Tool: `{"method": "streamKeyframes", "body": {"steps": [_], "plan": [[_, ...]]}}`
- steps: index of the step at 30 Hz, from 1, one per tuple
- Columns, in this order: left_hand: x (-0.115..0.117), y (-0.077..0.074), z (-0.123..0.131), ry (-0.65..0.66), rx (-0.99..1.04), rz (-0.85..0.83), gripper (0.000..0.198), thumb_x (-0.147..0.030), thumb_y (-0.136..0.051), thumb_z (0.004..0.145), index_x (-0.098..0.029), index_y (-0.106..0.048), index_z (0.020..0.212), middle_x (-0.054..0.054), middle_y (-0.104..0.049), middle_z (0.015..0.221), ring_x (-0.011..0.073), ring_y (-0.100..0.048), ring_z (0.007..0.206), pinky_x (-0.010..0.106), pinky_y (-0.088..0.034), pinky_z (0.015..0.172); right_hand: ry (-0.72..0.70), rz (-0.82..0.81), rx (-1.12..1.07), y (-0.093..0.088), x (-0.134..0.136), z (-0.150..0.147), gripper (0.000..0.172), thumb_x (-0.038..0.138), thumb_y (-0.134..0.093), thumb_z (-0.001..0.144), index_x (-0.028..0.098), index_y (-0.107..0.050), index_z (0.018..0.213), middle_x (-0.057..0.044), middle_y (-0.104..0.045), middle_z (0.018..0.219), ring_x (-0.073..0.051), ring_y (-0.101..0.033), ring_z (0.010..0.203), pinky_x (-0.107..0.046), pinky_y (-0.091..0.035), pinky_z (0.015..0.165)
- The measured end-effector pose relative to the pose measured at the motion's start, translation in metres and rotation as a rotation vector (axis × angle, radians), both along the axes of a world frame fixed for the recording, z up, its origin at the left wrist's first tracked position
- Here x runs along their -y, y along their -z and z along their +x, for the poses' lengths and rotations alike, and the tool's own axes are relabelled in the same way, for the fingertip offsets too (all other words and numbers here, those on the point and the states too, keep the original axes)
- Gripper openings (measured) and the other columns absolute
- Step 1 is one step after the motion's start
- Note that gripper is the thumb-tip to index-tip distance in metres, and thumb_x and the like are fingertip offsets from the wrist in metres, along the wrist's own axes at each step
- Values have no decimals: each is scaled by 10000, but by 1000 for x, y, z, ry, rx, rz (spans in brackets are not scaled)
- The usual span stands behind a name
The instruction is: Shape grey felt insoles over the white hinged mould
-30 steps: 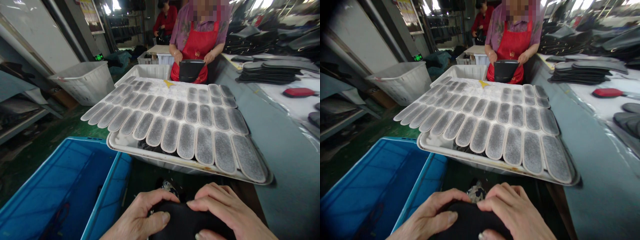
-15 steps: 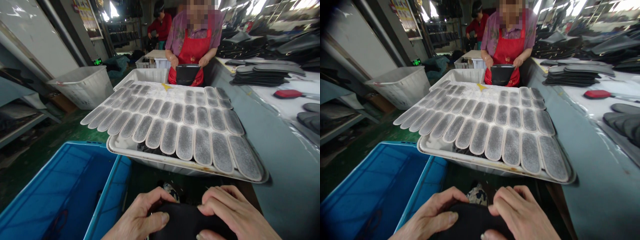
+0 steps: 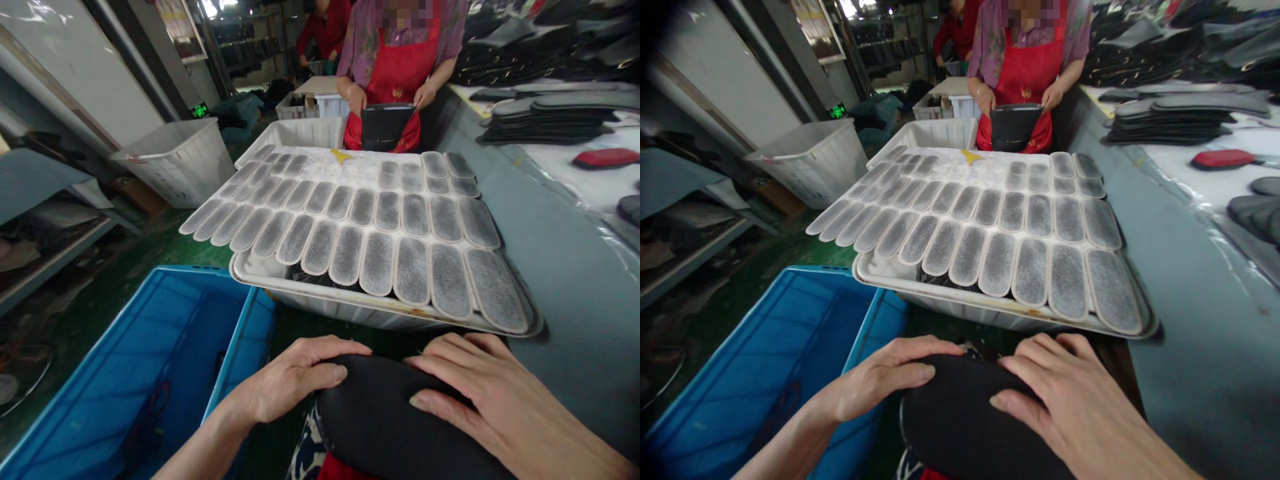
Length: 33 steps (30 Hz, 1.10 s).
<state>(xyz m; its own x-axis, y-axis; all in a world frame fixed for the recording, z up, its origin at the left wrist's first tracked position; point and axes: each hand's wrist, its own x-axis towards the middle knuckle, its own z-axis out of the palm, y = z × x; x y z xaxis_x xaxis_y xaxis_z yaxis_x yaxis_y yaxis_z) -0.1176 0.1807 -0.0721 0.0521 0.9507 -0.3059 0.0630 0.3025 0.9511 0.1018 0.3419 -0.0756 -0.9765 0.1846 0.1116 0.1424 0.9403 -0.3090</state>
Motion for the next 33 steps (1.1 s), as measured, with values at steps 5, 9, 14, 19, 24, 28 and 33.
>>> {"method": "streamKeyframes", "body": {"steps": [5, 9, 14, 19, 24, 28, 33], "plan": [[11, 2, 9, -76, -102, 118, 395, -338, -411, 1007, -283, -498, 1388, -19, -515, 1435, 178, -443, 1335, 308, -286, 1148, 44, 280, -174, 13, -2, 13, 457, 501, -314, 1016, 198, -625, 1160, -41, -724, 1045, -235, -660, 918, -442, -368, 846], [13, -19, 24, 2, -576, 233, 446, -376, -327, 1027, -275, -383, 1458, -22, -336, 1557, 155, -251, 1450, 375, -91, 1228, 1, 293, -120, 10, 24, 6, 726, 639, -397, 936, 108, -395, 1431, -137, -570, 1363, -282, -540, 1210, -480, -317, 1030], [14, -34, 39, 297, -887, 300, 809, -615, -460, 907, -157, -193, 1518, 101, -182, 1595, 251, -147, 1478, 530, -88, 1208, 0, 136, 47, 11, 48, 2, 1223, 765, -701, 580, 90, -263, 1502, -197, -393, 1496, -362, -355, 1367, -613, -118, 1149], [23, -8, 43, 309, -1093, 395, 968, -629, -560, 828, -108, -135, 1525, 178, -167, 1587, 317, -88, 1476, 563, -190, 1183, 79, 88, 122, 17, 57, 5, 1117, 563, -810, 552, 75, -369, 1454, -221, -399, 1485, -371, -377, 1341, -600, -184, 1134], [32, 3, 43, 340, -1155, 463, 893, -517, -600, 860, -86, -171, 1515, 212, -179, 1584, 340, -99, 1474, 550, -211, 1182, 98, 66, 114, 20, 58, 10, 1029, 445, -778, 627, 103, -326, 1486, -184, -380, 1508, -344, -366, 1347, -548, -262, 1114], [40, 3, 42, 290, -1046, 475, 770, -387, -607, 895, -142, -217, 1511, 183, -216, 1583, 315, -80, 1482, 570, -166, 1188, 92, 35, 129, 17, 57, 14, 1068, 481, -780, 637, 119, -282, 1510, -170, -341, 1533, -336, -340, 1369, -546, -250, 1130], [59, 8, 41, -143, -585, 257, 855, -393, -788, 749, -233, -340, 1459, 123, -248, 1583, 283, -251, 1449, 446, -266, 1188, 103, -31, 138, 3, 60, 11, 1122, 705, -713, 634, 112, -316, 1499, -173, -356, 1523, -352, -341, 1367, -575, -230, 1146]]}}
